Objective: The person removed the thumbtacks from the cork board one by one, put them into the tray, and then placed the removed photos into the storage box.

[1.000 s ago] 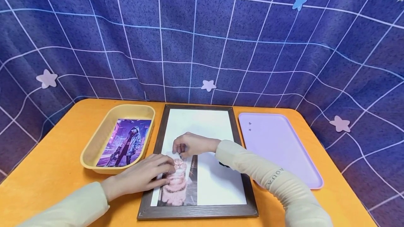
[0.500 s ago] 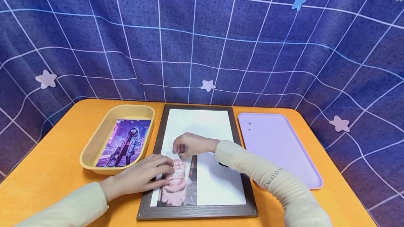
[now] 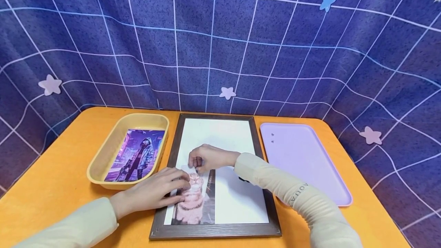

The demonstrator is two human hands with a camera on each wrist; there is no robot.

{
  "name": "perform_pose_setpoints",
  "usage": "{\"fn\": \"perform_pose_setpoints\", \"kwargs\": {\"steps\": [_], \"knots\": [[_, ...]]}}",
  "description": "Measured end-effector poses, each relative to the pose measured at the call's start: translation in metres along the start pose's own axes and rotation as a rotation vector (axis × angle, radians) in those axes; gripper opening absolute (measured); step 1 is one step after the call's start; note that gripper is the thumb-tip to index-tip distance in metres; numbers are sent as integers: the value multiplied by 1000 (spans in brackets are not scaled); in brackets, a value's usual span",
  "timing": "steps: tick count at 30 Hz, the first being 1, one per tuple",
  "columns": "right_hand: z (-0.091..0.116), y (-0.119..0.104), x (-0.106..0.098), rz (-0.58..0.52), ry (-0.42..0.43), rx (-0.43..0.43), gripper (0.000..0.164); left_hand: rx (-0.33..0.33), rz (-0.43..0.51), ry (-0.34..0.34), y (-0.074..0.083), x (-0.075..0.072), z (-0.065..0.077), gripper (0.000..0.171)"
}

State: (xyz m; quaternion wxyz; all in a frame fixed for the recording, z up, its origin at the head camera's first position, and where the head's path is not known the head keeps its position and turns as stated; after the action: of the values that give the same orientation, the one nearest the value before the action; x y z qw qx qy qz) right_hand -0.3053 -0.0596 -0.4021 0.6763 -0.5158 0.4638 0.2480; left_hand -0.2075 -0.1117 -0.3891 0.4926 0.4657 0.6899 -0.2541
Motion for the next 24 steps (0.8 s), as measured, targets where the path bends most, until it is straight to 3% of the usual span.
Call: {"fn": "perform_pose_setpoints", "kwargs": {"steps": [13, 24], "knots": [[-1, 1, 0, 8, 2, -7, 16, -33, 2, -22, -2, 1, 1, 23], [0, -4, 1, -18, -21, -25, 23, -25, 3, -22, -1, 1, 1, 22]]}}
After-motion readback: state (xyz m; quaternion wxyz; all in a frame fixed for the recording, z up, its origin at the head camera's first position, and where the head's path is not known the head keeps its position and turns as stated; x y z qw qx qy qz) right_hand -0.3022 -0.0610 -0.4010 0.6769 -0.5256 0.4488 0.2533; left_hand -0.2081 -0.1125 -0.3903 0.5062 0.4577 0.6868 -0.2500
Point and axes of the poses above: each hand's wrist, its own z-axis away from the middle knuckle, its own x-axis out of the palm, y = z × x, the point moved 9 cm from there along -z, towards the middle knuckle, and after that the axes turned 2 degrees about z, right-handed, at the moved point
